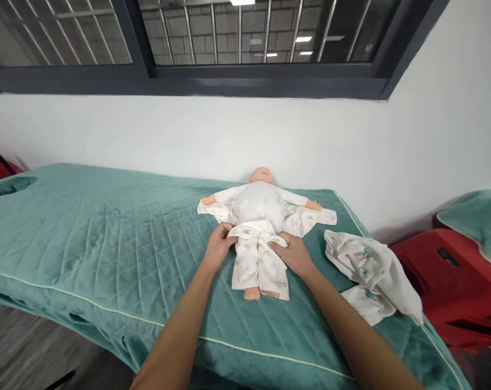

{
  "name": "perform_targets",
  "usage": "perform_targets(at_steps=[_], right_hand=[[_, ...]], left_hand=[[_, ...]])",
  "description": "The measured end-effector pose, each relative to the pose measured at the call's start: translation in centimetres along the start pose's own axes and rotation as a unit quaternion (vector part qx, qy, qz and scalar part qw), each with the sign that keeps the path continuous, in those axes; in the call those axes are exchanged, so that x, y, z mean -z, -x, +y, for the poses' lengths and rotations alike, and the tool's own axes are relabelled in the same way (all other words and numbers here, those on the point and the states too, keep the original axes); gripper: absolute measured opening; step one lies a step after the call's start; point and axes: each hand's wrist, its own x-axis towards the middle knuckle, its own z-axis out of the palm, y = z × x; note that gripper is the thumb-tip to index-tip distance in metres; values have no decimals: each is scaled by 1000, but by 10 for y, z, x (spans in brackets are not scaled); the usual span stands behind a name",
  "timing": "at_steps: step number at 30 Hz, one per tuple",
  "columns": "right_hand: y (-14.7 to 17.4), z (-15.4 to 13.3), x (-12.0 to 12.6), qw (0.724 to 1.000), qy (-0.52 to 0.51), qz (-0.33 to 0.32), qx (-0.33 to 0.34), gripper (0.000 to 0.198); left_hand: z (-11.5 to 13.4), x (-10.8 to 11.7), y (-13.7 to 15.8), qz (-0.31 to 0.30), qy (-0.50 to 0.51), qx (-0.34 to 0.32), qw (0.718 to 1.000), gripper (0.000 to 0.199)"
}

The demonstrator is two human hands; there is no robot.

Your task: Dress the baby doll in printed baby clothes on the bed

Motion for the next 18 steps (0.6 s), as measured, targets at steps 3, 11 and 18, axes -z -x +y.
perform_targets(at_steps=[3, 11, 18], right_hand=[[-4, 1, -4, 999, 29, 40, 7, 35], [-4, 7, -3, 997, 24, 52, 53, 18], [30, -1, 0, 995, 11, -64, 77, 30]], left_hand=[[2, -2, 9, -12, 7, 9, 1000, 19], [7, -10, 85, -55, -121, 22, 991, 29], [8, -13, 84, -14, -164, 10, 986, 44]])
